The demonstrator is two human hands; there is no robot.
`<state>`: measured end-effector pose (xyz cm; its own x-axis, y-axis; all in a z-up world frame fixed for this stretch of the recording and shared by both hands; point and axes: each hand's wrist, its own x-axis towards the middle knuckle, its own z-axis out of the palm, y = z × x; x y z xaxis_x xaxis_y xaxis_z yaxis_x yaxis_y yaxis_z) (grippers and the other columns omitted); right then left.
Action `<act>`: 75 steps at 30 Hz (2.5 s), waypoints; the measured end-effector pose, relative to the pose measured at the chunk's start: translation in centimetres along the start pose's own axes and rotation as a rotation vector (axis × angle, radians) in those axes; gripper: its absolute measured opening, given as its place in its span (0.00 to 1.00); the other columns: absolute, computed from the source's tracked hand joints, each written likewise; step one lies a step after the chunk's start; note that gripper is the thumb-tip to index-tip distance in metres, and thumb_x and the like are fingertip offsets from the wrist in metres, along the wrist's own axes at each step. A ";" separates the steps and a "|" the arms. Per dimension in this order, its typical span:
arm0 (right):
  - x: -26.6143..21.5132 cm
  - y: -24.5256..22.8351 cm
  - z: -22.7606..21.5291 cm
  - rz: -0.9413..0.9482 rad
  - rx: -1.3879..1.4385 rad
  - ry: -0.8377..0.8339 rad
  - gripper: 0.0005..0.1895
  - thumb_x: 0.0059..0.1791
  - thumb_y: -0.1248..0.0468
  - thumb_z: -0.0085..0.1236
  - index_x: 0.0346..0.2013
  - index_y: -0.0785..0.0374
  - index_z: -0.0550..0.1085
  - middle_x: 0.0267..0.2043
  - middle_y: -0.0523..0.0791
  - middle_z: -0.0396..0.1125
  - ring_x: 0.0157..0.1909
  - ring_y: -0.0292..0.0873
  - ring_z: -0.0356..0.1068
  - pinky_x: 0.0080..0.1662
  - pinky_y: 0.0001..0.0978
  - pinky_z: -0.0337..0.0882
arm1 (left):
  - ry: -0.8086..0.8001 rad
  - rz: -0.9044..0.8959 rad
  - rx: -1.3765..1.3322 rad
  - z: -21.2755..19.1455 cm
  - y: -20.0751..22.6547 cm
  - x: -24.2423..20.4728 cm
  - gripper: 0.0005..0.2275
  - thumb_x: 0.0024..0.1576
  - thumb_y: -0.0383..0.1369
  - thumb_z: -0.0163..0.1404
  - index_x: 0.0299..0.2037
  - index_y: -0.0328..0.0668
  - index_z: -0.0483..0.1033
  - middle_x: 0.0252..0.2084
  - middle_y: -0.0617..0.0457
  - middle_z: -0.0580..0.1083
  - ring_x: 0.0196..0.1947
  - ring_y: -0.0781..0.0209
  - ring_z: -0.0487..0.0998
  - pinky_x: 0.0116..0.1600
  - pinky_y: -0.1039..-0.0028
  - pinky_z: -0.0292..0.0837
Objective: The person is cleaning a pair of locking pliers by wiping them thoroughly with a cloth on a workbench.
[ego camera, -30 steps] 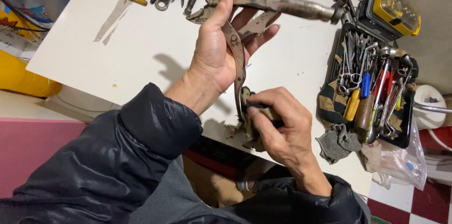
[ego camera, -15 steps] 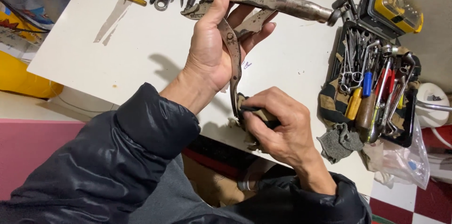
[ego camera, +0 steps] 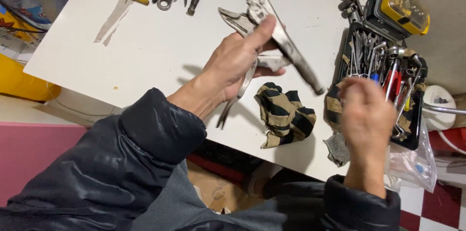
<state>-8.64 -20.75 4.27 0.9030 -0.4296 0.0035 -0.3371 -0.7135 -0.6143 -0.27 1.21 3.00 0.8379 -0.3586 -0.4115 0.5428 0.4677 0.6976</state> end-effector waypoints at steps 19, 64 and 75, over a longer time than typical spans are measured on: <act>-0.9 0.9 2.7 -0.240 0.766 -0.291 0.10 0.55 0.66 0.54 0.45 0.71 0.75 0.20 0.42 0.56 0.20 0.33 0.57 0.25 0.29 0.71 | -0.299 0.101 0.480 0.3 -1.6 -0.9 0.28 0.51 0.56 0.52 0.40 0.31 0.71 0.37 0.36 0.78 0.30 0.54 0.84 0.34 0.70 0.85; -4.8 -0.6 8.3 -0.060 1.010 -0.237 0.19 0.59 0.53 0.44 0.31 0.62 0.68 0.15 0.41 0.49 0.15 0.35 0.49 0.20 0.29 0.62 | -0.092 0.051 -0.003 1.4 -7.1 -0.7 0.23 0.59 0.50 0.52 0.44 0.32 0.80 0.38 0.38 0.81 0.36 0.53 0.84 0.39 0.64 0.83; -4.9 -0.4 8.8 -0.107 0.903 -0.210 0.21 0.46 0.54 0.68 0.36 0.68 0.71 0.18 0.46 0.61 0.18 0.36 0.60 0.20 0.28 0.66 | -0.142 0.061 -0.091 0.9 -8.8 0.6 0.24 0.61 0.52 0.50 0.50 0.34 0.78 0.42 0.41 0.80 0.39 0.55 0.83 0.43 0.64 0.83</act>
<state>-10.60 -13.45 -2.44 0.9768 -0.2142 0.0071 0.0063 -0.0046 -1.0000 -4.57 -3.86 -2.88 0.8564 -0.4345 -0.2790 0.4997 0.5609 0.6601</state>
